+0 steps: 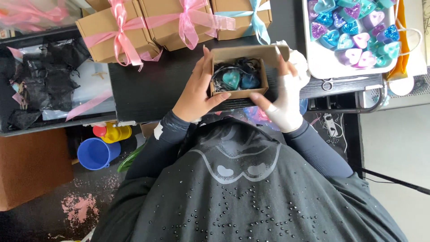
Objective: Packing heart-shaped wax melts into small cardboard boxes, adding filler and tying ribbons.
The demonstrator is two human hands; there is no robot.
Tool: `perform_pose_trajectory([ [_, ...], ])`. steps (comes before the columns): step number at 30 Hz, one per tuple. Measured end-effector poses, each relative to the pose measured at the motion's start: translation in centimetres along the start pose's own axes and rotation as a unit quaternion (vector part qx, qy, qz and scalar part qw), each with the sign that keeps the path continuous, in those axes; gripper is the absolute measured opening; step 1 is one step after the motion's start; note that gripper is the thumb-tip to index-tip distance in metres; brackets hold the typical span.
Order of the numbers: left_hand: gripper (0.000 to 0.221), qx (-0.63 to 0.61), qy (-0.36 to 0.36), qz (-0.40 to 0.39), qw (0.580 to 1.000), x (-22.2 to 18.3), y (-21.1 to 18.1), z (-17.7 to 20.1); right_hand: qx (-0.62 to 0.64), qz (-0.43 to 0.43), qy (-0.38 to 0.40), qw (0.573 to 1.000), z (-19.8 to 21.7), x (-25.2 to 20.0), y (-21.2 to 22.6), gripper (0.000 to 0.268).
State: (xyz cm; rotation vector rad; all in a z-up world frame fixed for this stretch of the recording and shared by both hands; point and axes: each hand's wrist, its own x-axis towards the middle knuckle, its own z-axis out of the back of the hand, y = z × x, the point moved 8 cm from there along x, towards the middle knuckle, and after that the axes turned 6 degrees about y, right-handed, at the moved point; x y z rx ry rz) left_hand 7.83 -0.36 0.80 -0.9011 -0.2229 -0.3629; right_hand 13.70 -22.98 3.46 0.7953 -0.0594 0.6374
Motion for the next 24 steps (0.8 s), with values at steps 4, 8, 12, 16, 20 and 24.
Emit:
perform_pose_trajectory([
  [4,0.097,-0.014,-0.005,0.002,1.0,0.0,0.0,0.3,0.026,0.076,0.052,0.995,-1.6,0.2,1.0,0.114],
  [8,0.098,-0.079,-0.025,0.0,0.997,0.0,-0.7,1.1,0.11,0.086,0.076,0.987,-2.1,0.2,0.4,0.112],
  [12,0.096,-0.162,-0.012,0.062,0.985,-0.1,-0.1,1.1,0.182,0.093,0.093,0.974,-2.5,0.3,0.1,0.108],
  [16,0.089,-0.094,-0.033,0.015,0.995,-0.4,-0.7,1.6,0.149,0.146,0.117,0.971,-2.5,0.8,1.4,0.11],
  [20,0.076,-0.163,-0.055,-0.005,0.985,-0.6,-0.7,1.2,0.167,0.191,0.11,0.961,-3.2,0.3,0.9,0.101],
  [24,0.068,-0.168,-0.076,-0.005,0.983,-0.4,-1.1,2.0,0.237,0.186,0.061,0.952,-2.6,0.8,1.0,0.097],
])
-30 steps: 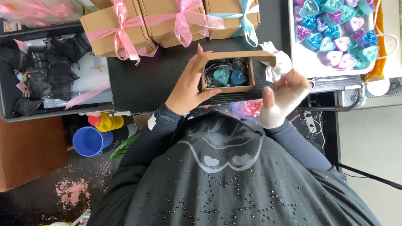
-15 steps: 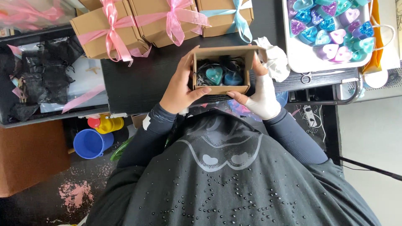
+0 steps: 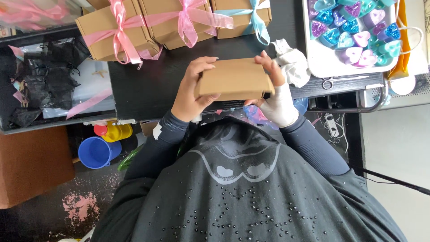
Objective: Packing heart-shaped wax melts into small cardboard boxes, adding filler and tying ribbons.
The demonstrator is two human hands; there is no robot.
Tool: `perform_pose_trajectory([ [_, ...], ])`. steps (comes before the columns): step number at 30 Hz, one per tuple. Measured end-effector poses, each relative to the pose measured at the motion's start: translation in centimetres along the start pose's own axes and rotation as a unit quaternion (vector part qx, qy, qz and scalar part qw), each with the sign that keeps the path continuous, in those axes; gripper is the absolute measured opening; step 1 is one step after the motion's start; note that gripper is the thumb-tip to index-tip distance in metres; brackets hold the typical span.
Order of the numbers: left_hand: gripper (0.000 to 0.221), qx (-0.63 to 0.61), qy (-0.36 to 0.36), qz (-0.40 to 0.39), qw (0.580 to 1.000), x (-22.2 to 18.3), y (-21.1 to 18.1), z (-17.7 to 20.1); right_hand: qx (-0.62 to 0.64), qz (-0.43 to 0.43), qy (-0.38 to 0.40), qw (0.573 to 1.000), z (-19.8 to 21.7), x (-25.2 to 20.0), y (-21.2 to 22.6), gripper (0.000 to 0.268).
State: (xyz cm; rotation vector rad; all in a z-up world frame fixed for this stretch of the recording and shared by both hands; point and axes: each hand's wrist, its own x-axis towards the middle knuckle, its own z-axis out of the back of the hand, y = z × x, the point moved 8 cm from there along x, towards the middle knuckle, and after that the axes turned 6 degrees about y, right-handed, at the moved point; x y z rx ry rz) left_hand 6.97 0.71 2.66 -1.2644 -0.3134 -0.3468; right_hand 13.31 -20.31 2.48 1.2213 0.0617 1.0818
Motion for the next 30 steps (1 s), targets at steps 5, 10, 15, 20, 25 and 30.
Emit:
perform_pose_trajectory([
  [5,0.085,0.051,0.025,-0.027,0.998,0.9,-2.1,-0.3,-0.064,-0.028,-0.018,0.997,0.2,-0.3,0.0,0.071],
  [10,0.074,0.102,0.009,-0.094,0.99,0.0,-2.5,-0.8,0.028,-0.053,-0.01,0.998,-0.2,-1.2,-0.8,0.068],
  [15,0.084,0.133,0.024,-0.096,0.986,-1.1,-1.4,-1.4,0.092,-0.061,0.003,0.994,-0.6,-1.0,0.6,0.069],
  [20,0.121,0.11,0.018,-0.119,0.987,-1.4,-0.9,-1.9,0.163,-0.113,0.034,0.979,-0.3,-0.1,2.4,0.08],
  [25,0.122,0.123,0.011,-0.141,0.982,-1.5,-1.0,-1.9,0.096,-0.149,0.023,0.984,-0.1,-0.3,2.1,0.065],
  [30,0.101,0.123,-0.009,-0.145,0.982,-1.0,-2.6,-0.7,0.124,-0.071,0.023,0.989,-0.4,-0.2,1.9,0.041],
])
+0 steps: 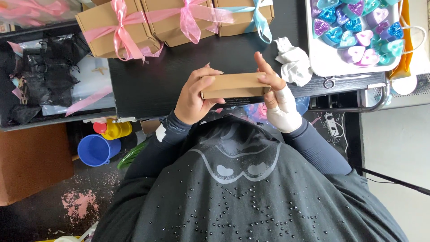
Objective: Packing heart-shaped wax melts into small cardboard boxes, adding filler and tying ribbons.
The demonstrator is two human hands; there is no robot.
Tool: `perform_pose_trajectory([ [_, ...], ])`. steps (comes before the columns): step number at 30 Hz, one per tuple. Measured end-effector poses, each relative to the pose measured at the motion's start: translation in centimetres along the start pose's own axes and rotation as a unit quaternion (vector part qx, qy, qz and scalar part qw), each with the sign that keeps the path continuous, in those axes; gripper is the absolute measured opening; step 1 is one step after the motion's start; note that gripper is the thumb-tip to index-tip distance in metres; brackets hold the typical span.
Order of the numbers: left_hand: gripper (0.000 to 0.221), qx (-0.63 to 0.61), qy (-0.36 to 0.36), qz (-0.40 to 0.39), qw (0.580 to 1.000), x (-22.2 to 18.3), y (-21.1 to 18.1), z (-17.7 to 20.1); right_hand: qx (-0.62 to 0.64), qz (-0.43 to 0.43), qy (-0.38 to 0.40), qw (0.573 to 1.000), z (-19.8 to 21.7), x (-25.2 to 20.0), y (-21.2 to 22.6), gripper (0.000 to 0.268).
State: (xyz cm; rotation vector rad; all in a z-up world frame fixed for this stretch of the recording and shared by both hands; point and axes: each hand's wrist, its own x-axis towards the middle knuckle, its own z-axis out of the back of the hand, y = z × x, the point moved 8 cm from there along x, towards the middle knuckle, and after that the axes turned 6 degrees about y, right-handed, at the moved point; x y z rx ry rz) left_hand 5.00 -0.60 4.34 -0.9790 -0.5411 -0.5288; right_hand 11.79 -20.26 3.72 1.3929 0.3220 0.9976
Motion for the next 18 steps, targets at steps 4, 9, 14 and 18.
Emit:
perform_pose_trajectory([
  [4,0.072,-0.014,0.015,-0.024,1.0,0.1,-0.6,0.3,-0.03,0.112,0.033,0.993,-0.3,1.0,1.6,0.036],
  [9,0.069,-0.028,0.042,-0.065,0.997,0.0,-1.5,0.0,-0.095,0.127,0.035,0.987,-0.4,-3.4,-3.1,0.049],
  [14,0.063,0.002,0.045,-0.096,0.994,-0.2,-2.5,0.0,0.227,-0.085,-0.018,0.97,0.3,-3.1,-6.3,0.052],
  [18,0.061,0.019,0.031,-0.105,0.994,-0.5,-2.3,0.1,0.058,0.167,0.023,0.984,0.3,1.2,4.2,0.063],
])
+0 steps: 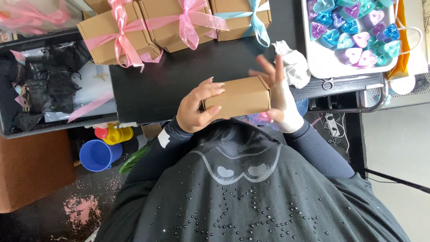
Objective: Packing heart-shaped wax melts into small cardboard boxes, adding filler and tying ribbons.
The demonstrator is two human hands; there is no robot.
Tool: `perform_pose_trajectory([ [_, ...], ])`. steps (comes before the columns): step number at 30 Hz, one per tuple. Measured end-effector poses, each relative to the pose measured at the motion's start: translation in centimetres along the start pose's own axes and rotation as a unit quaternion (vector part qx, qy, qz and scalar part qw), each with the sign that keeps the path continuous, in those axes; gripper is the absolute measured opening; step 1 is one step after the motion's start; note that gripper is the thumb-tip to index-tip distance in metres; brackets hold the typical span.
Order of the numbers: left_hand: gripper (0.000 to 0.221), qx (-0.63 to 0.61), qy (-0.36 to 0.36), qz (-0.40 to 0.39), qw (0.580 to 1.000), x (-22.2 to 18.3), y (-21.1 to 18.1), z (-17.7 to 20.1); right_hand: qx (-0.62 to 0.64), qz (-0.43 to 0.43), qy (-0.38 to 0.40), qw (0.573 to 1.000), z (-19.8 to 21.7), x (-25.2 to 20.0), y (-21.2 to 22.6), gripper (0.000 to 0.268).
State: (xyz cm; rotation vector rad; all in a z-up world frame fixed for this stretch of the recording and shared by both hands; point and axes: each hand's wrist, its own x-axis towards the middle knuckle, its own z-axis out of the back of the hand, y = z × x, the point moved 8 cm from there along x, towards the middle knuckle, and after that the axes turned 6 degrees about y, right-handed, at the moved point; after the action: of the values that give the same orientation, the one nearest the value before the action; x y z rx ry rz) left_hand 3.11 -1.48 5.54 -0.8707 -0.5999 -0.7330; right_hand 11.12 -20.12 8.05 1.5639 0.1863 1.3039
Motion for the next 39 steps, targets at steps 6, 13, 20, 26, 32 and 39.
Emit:
perform_pose_trajectory([
  [6,0.062,0.006,0.024,-0.002,1.0,0.2,0.3,-0.7,0.225,-0.314,-0.089,0.918,1.5,-4.9,-5.6,0.094],
  [13,0.117,-0.146,0.107,0.2,0.963,1.2,2.9,-2.0,0.169,-0.24,-0.047,0.955,2.7,-5.5,-3.2,0.086],
  [20,0.113,-0.039,0.136,0.213,0.967,2.4,3.1,-2.2,-0.33,-0.127,-0.09,0.931,4.7,-8.7,1.6,0.045],
  [26,0.109,0.039,0.141,0.233,0.961,1.9,4.6,-2.6,-0.385,-0.498,-0.139,0.765,5.3,-27.0,-12.2,0.018],
  [32,0.111,0.099,0.153,0.214,0.96,2.3,4.4,-3.2,-0.424,-0.526,0.058,0.735,3.2,-37.6,-25.3,0.032],
  [39,0.113,0.079,0.141,0.233,0.959,1.4,4.8,-2.9,-0.396,-0.674,0.178,0.597,4.2,-41.7,-32.9,0.036],
])
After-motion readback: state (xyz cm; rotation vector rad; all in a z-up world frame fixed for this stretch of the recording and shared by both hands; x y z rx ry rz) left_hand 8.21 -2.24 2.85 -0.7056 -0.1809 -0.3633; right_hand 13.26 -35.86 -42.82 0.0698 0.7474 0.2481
